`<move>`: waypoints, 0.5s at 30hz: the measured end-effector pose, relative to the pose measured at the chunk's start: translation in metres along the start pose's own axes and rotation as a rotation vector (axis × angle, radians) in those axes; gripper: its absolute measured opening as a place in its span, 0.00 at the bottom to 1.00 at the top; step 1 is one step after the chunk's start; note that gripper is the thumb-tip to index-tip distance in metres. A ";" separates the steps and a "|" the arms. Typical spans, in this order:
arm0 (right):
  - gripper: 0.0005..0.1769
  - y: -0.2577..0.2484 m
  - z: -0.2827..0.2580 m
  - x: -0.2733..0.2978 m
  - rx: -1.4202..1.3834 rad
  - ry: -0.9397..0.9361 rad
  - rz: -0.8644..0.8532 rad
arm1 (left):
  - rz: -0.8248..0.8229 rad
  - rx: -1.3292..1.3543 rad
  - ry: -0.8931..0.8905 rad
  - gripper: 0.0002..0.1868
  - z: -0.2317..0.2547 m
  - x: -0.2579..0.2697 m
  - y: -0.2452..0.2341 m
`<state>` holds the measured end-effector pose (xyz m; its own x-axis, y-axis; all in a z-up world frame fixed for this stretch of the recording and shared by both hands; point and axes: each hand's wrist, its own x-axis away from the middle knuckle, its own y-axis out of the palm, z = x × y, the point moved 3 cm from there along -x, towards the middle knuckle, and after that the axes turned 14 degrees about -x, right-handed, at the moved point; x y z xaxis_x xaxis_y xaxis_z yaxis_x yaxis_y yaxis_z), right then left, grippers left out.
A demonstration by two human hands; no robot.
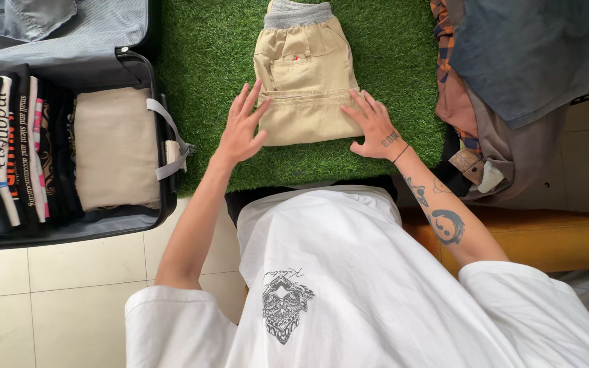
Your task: The person folds a pair of black pants and two pairs of beige shorts on a green mat, then places each folded item into an open suitcase. The person handles the garments one at a time, smoothing and folding them neatly before packing.
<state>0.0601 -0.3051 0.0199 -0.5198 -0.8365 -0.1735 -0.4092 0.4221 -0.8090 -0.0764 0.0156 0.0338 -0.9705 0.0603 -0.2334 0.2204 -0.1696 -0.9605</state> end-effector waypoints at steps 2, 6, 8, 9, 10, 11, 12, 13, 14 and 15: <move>0.50 0.005 0.000 -0.003 0.158 -0.009 0.037 | -0.042 -0.052 0.068 0.43 0.011 -0.002 0.004; 0.46 0.013 0.009 -0.007 0.211 -0.048 0.067 | -0.156 -0.115 0.152 0.57 0.025 -0.005 0.020; 0.45 0.016 0.014 -0.008 0.184 -0.078 0.068 | -0.173 -0.124 0.152 0.58 0.019 -0.008 0.025; 0.44 0.017 0.017 -0.009 0.171 -0.092 0.068 | -0.182 -0.127 0.152 0.59 0.014 -0.009 0.027; 0.44 0.018 0.020 -0.009 0.171 -0.088 0.061 | -0.168 -0.096 0.148 0.58 0.009 -0.009 0.028; 0.44 0.018 0.023 -0.010 0.170 -0.086 0.053 | -0.154 -0.068 0.142 0.58 0.004 -0.008 0.029; 0.44 0.018 0.025 -0.010 0.169 -0.084 0.046 | -0.140 -0.039 0.136 0.57 0.001 -0.008 0.031; 0.45 0.019 0.026 -0.011 0.113 -0.088 0.043 | -0.113 0.006 0.134 0.56 -0.001 -0.006 0.033; 0.46 0.020 0.026 -0.011 0.057 -0.092 0.041 | -0.085 0.051 0.133 0.54 -0.003 -0.005 0.034; 0.47 0.019 0.026 -0.011 0.004 -0.094 0.041 | -0.055 0.096 0.135 0.53 -0.002 -0.004 0.036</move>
<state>0.0775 -0.2968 -0.0078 -0.4631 -0.8478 -0.2586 -0.3856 0.4554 -0.8025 -0.0643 0.0117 0.0001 -0.9576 0.2025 -0.2052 0.1507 -0.2551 -0.9551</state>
